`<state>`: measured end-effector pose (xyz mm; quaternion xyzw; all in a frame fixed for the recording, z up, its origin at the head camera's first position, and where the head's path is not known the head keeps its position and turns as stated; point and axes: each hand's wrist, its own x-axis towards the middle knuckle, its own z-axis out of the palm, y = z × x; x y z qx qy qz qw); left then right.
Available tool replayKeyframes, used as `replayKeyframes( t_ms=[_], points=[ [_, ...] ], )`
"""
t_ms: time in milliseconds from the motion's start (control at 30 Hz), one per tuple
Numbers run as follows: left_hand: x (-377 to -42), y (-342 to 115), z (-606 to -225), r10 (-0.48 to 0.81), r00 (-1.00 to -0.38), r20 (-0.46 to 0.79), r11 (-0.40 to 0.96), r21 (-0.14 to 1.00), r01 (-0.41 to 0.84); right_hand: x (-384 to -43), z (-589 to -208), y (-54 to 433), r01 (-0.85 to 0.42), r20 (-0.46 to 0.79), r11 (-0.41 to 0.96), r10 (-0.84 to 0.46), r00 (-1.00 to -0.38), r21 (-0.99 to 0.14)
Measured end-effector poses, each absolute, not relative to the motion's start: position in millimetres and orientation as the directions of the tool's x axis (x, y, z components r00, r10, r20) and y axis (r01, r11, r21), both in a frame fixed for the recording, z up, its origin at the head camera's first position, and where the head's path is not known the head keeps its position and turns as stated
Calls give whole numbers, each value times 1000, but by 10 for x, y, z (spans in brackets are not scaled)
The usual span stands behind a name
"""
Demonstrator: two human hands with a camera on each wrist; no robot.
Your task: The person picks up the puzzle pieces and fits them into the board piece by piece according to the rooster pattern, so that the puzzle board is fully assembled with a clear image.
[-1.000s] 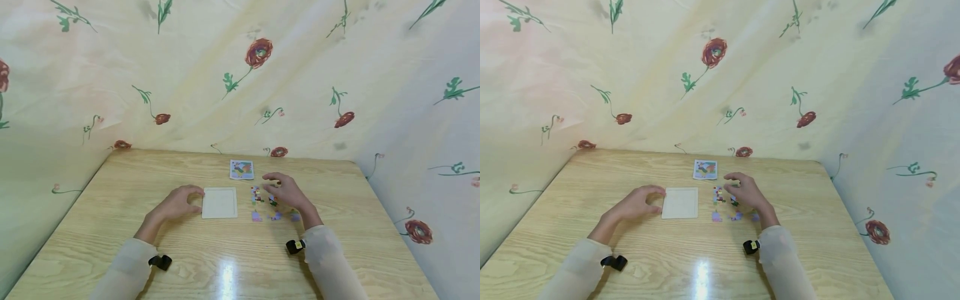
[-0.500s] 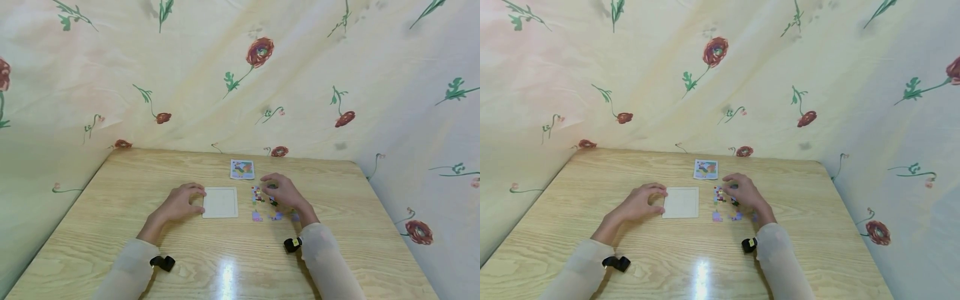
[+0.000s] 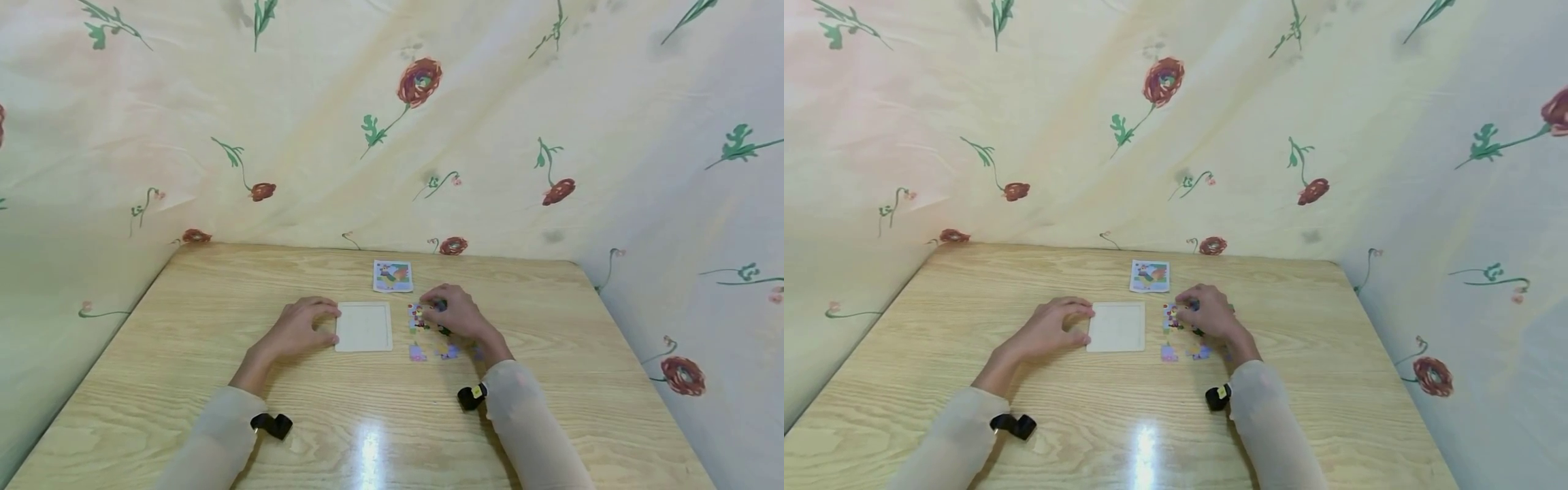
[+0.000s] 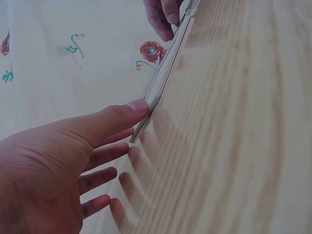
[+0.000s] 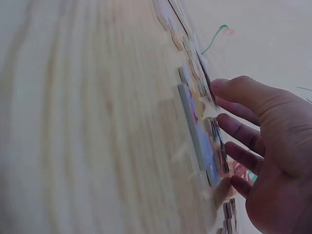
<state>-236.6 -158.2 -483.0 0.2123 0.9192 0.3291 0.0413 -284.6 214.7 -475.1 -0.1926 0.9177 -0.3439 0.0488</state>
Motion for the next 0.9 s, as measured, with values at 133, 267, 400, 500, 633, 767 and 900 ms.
replayKeyframes(
  t_ms=[133, 267, 400, 500, 633, 767, 900],
  points=[
    [-2375, -1568, -4827, 417, -907, 65, 691, 625, 363, -2836, -4749, 2118, -300, 24, 715, -369, -929, -632],
    [-2383, -1562, -4828, 415, -908, 57, 695, 624, 357, -2859, -4786, 2112, -330, 43, 731, -383, -923, -598],
    [-2395, -1555, -4818, 410, -911, 47, 698, 626, 347, -2893, -4825, 2116, -332, 52, 735, -376, -925, -591],
    [-2405, -1550, -4809, 405, -913, 48, 698, 629, 343, -2913, -4832, 2117, -330, 60, 735, -369, -928, -592],
    [-2409, -1548, -4801, 399, -915, 51, 697, 632, 339, -2926, -4840, 2119, -340, 76, 734, -369, -926, -588],
    [-2409, -1551, -4813, 396, -917, 56, 698, 630, 340, -2935, -4848, 2122, -335, 77, 729, -364, -928, -597],
    [-2415, -1548, -4838, 397, -916, 54, 700, 628, 340, -2930, -4833, 2119, -329, 82, 708, -359, -930, -625]
  ],
)
